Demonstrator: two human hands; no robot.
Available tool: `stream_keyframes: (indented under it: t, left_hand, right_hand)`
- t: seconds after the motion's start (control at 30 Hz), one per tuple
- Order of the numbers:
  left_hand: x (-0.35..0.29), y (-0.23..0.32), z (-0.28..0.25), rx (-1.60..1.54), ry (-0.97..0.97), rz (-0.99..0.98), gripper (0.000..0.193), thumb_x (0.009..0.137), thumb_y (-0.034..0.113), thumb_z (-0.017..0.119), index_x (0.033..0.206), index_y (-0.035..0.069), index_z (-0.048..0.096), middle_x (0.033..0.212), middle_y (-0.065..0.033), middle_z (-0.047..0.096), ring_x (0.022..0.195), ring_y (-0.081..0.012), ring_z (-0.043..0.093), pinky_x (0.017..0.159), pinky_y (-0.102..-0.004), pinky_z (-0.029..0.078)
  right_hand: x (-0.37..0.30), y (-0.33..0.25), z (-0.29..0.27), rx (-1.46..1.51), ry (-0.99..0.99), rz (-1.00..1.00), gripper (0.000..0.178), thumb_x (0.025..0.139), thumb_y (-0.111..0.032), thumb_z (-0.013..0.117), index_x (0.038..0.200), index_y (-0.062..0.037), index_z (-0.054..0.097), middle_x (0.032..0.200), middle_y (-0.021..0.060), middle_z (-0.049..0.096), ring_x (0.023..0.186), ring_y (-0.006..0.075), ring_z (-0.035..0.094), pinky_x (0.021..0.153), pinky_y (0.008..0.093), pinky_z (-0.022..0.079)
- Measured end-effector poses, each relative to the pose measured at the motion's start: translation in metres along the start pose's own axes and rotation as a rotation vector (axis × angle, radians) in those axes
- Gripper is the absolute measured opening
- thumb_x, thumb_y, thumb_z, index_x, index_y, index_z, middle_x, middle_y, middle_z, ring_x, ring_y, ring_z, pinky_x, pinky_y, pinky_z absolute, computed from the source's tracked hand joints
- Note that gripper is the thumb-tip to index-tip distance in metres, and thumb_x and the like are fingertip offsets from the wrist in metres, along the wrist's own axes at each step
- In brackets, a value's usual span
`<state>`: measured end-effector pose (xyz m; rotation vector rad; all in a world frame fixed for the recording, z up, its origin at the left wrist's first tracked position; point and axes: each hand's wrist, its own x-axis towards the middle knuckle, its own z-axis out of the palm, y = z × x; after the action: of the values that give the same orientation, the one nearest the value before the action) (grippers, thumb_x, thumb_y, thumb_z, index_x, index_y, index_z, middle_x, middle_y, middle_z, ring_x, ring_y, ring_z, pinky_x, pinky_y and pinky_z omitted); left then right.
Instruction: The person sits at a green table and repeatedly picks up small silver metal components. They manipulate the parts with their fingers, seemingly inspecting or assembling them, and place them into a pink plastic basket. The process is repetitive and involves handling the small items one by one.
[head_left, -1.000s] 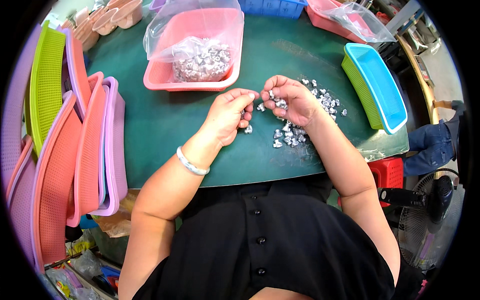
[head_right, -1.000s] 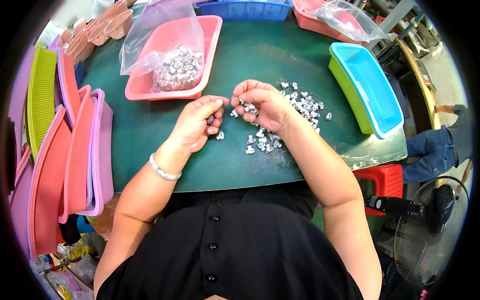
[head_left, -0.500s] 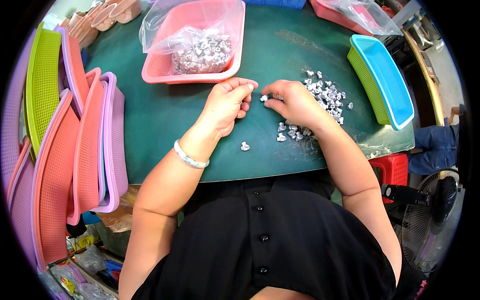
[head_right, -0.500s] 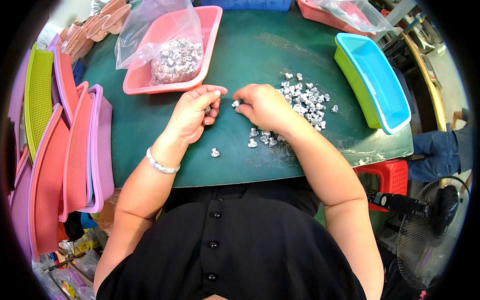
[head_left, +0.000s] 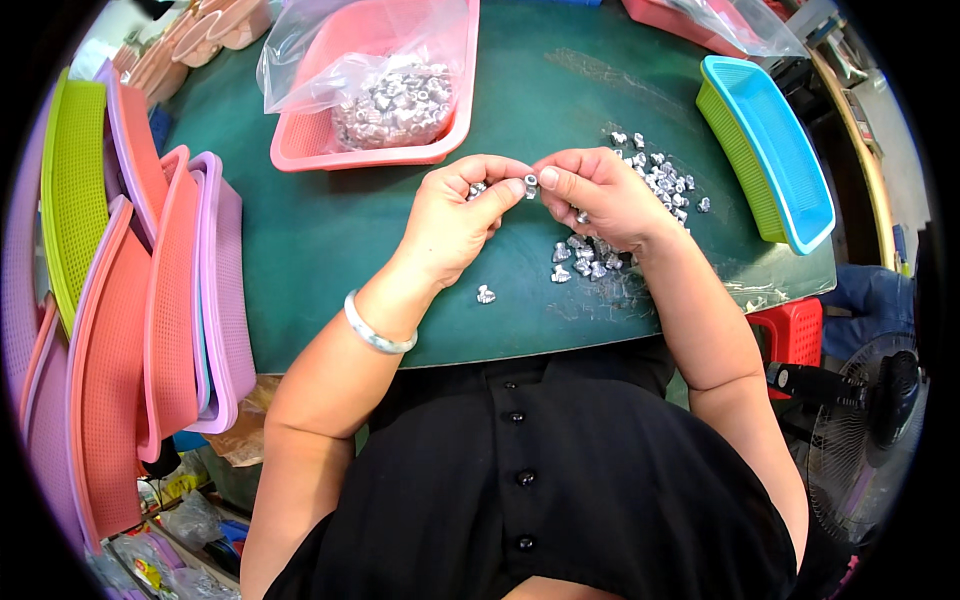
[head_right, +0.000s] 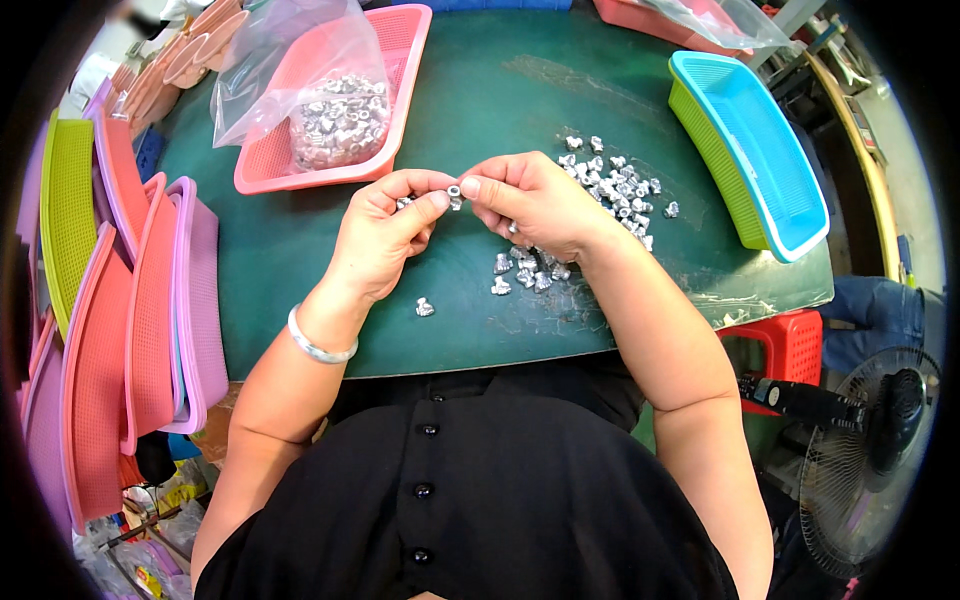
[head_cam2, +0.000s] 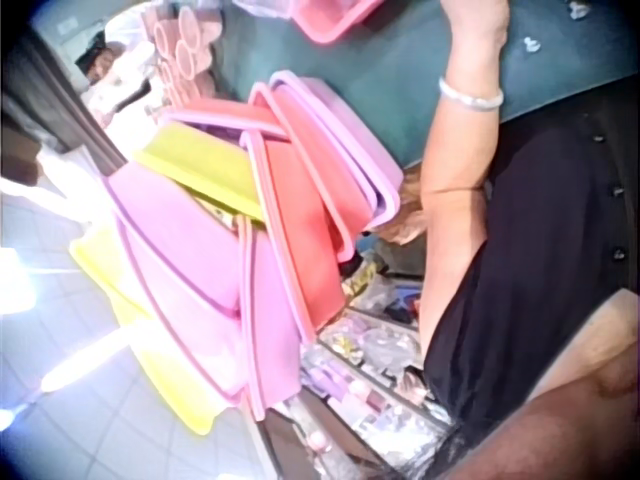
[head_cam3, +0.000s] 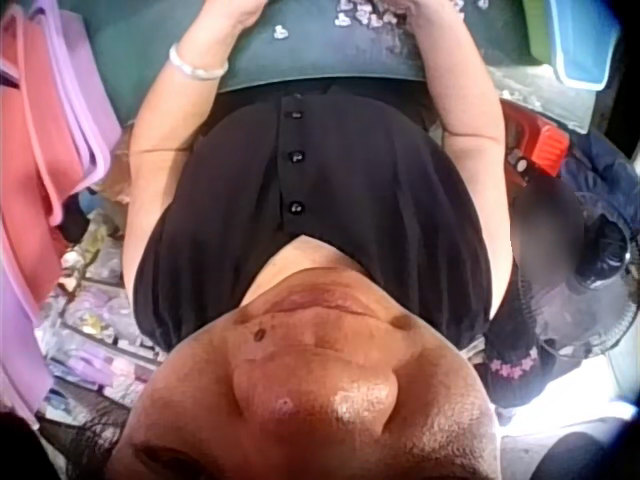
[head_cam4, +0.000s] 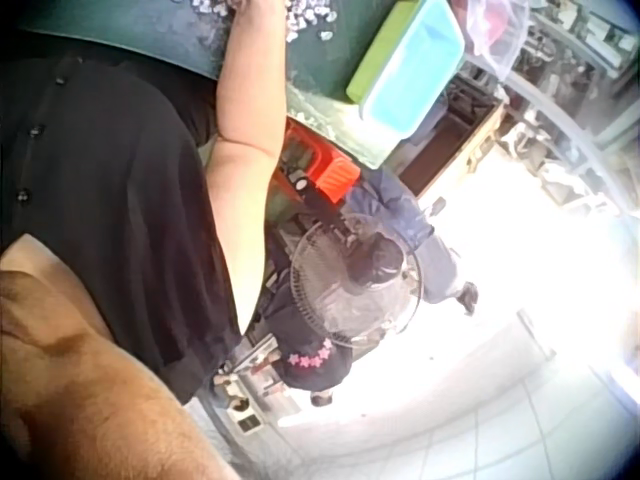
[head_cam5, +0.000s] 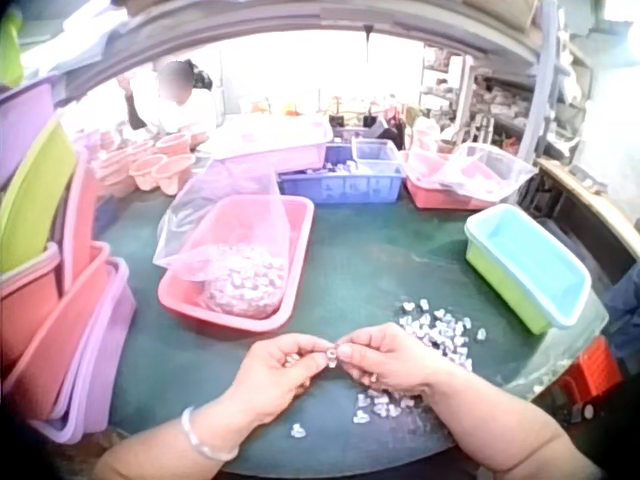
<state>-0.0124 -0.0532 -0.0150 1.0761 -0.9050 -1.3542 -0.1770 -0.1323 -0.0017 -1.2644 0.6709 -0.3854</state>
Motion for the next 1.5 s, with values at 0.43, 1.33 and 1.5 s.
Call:
stream_keyframes:
  t: [0.43, 1.33, 1.5]
  left_hand:
    - [0.003, 0.001, -0.001, -0.223, 0.032, -0.185, 0.010, 0.084, 0.012, 0.056, 0.088, 0.003, 0.056, 0.072, -0.0031, 0.057, 0.050, -0.0033, 0.045, 0.038, -0.0137, 0.032]
    - [0.002, 0.004, -0.001, -0.357, 0.056, -0.294, 0.008, 0.082, 0.012, 0.053, 0.088, 0.007, 0.051, 0.073, -0.0045, 0.055, 0.056, -0.0099, 0.048, 0.046, -0.0187, 0.038]
    - [0.001, -0.002, 0.002, -0.146, 0.039, -0.259, 0.014, 0.081, 0.019, 0.060, 0.083, 0.007, 0.053, 0.069, -0.0010, 0.053, 0.052, -0.0059, 0.043, 0.041, -0.0162, 0.030]
  right_hand:
    - [-0.002, -0.003, -0.001, -0.023, -0.018, -0.016, 0.022, 0.080, -0.012, 0.060, 0.097, 0.0024, 0.056, 0.061, -0.0036, 0.050, 0.048, 0.0018, 0.038, 0.042, 0.0170, 0.028]
    - [-0.005, -0.006, 0.004, -0.151, -0.057, -0.106, 0.041, 0.075, 0.002, 0.046, 0.115, 0.0012, 0.041, 0.089, 0.0038, 0.055, 0.065, 0.0047, 0.047, 0.049, 0.0170, 0.038]
    - [0.003, 0.013, 0.003, -0.317, -0.010, -0.379, 0.038, 0.078, 0.003, 0.049, 0.115, 0.0005, 0.042, 0.089, 0.0064, 0.058, 0.073, 0.0116, 0.055, 0.063, 0.0241, 0.045]
